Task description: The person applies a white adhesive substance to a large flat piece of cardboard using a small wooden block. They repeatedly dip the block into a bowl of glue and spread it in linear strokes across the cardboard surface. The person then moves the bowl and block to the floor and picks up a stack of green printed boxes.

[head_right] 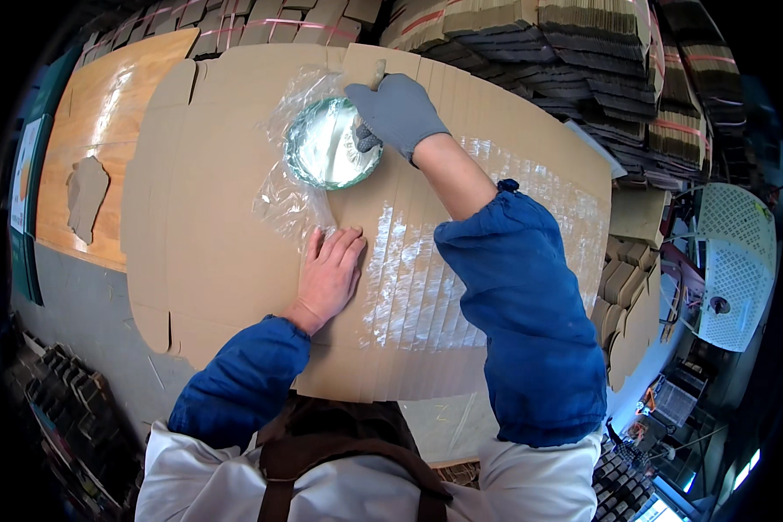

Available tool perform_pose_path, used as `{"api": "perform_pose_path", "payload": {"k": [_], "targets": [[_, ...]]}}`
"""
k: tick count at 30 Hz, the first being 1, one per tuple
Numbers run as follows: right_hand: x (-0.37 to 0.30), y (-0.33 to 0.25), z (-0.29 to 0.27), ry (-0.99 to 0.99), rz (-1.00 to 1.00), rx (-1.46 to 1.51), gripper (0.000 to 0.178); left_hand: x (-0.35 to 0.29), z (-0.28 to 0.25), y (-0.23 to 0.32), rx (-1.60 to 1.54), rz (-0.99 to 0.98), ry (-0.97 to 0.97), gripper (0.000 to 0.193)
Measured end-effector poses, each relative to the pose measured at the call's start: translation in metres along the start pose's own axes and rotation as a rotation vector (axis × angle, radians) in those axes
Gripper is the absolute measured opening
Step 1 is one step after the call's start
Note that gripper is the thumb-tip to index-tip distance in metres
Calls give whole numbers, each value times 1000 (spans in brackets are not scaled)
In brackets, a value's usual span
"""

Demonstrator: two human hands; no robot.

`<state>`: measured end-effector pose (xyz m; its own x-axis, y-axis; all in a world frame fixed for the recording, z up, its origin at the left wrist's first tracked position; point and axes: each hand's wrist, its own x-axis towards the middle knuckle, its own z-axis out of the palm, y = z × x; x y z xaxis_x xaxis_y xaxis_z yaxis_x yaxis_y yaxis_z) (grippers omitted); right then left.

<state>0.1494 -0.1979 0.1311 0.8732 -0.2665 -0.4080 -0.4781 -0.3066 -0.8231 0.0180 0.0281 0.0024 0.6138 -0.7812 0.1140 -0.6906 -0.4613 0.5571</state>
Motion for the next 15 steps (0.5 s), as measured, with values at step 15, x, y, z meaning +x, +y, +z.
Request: {"api": "perform_pose_path", "payload": {"k": [15], "targets": [[-5,51,-23,143,110,792,25,1,1,1,-41,16,29,38]]}}
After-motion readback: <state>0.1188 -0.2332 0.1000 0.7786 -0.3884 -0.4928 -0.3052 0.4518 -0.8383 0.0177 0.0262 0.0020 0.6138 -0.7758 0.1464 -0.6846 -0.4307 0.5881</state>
